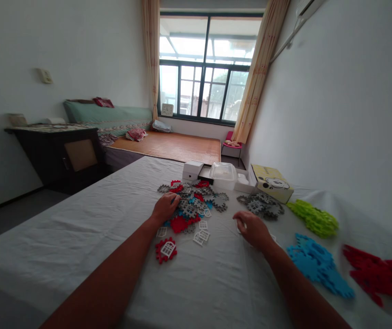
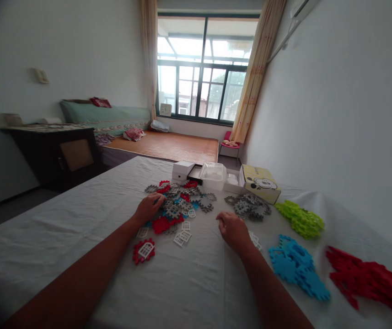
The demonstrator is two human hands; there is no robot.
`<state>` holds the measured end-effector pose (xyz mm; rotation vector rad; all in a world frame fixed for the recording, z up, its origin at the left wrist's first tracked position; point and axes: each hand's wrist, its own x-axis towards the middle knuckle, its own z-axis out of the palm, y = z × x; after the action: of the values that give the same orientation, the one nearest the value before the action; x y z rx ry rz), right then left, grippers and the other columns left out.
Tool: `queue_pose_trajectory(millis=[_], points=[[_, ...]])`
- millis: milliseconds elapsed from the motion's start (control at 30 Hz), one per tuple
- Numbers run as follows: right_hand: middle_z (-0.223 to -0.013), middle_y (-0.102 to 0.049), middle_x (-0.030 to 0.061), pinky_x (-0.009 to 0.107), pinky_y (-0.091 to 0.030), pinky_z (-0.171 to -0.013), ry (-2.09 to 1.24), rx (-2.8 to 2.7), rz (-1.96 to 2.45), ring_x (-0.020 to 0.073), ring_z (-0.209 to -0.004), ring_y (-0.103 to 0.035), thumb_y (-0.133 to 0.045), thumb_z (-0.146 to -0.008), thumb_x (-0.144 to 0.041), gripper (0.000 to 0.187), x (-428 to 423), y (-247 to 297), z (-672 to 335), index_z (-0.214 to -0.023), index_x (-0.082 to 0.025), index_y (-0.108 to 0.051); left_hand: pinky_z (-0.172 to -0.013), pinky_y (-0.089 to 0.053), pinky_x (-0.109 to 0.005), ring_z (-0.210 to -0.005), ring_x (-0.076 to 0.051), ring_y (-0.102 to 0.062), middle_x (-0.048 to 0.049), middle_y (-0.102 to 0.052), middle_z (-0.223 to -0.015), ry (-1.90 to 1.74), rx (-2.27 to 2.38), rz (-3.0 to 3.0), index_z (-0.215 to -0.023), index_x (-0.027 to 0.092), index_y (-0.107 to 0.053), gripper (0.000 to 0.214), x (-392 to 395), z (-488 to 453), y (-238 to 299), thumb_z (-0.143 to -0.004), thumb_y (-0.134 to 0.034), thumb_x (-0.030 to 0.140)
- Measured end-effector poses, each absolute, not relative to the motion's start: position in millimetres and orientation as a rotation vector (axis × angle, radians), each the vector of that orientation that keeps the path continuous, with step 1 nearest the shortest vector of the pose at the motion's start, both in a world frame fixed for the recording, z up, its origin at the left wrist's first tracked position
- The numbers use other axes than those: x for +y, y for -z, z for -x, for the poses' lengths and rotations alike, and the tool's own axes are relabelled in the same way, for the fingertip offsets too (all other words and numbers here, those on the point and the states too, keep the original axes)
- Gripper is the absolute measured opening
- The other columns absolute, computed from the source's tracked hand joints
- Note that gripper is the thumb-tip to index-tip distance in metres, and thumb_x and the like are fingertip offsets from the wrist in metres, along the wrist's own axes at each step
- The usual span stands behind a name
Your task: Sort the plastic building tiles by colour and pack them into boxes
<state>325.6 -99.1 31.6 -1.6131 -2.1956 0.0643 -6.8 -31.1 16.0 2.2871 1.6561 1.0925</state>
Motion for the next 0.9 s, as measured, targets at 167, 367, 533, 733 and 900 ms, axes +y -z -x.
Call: queue_pose_trajectory(millis=[167, 367, 533, 733, 900], points=[[-0.097, -0.067, 0.0044, 0.033, -0.044, -0.078, 0.088, -2.178, 1.726, 0.0224, -0.097, -0.057, -0.051, -0.081, -0.026, 0.018, -99.4, -35.9, -334.2, -0.089, -0.025, -0.067, -0.082, -0.043, -0.029, -0.089, -0.018, -0.060, -0.0050, -0.068, -0.087, -1.073, 1.654, -2.298, -0.078, 0.021, -0.065, 0.035, -30.0, 7.0, -14.1, -0.090, -0.036, 0.035], [-0.115, -0.063, 0.0057, 0.033, -0.043, -0.091, -0.132, -2.375, 1.129, 0.0185, -0.107, -0.054, -0.043, -0.092, -0.026, 0.029, -132.0, -35.8, -265.1, -0.116, -0.025, -0.059, -0.078, -0.043, -0.029, -0.082, -0.018, -0.060, -0.0052, -0.065, -0.080, -1.078, 1.672, -2.326, -0.070, 0.021, -0.062, 0.036, -31.9, 3.6, -15.9, -0.091, -0.036, 0.033], [-0.143, -0.043, -0.0015, 0.039, -0.030, -0.105, -0.131, -2.764, 0.745, 0.0188, -0.132, -0.033, -0.043, -0.094, -0.036, 0.048, -169.7, -40.6, -204.1, -0.140, -0.034, -0.032, -0.080, -0.043, -0.029, -0.085, -0.018, -0.060, -0.0051, -0.065, -0.081, -1.092, 1.661, -2.341, -0.073, 0.020, -0.064, 0.035, -30.9, 2.8, -13.0, -0.091, -0.037, 0.034], [-0.133, -0.054, -0.0014, 0.034, -0.031, -0.102, -0.095, -2.767, 0.723, 0.0169, -0.124, -0.041, -0.040, -0.096, -0.036, 0.034, -160.3, -25.5, -202.9, -0.129, -0.031, -0.046, -0.085, -0.042, -0.029, -0.089, -0.018, -0.059, -0.0050, -0.066, -0.087, -1.095, 1.650, -2.331, -0.080, 0.021, -0.066, 0.034, -30.1, 3.4, -11.4, -0.092, -0.036, 0.033], [-0.100, -0.065, 0.0020, 0.029, -0.041, -0.084, 0.079, -2.715, 0.816, 0.0161, -0.093, -0.055, -0.050, -0.092, -0.025, 0.013, -147.2, -17.7, -215.2, -0.100, -0.022, -0.060, -0.081, -0.043, -0.029, -0.086, -0.018, -0.059, -0.0048, -0.066, -0.083, -1.059, 1.654, -2.342, -0.076, 0.021, -0.064, 0.036, -33.1, 3.0, -16.0, -0.092, -0.035, 0.034]])
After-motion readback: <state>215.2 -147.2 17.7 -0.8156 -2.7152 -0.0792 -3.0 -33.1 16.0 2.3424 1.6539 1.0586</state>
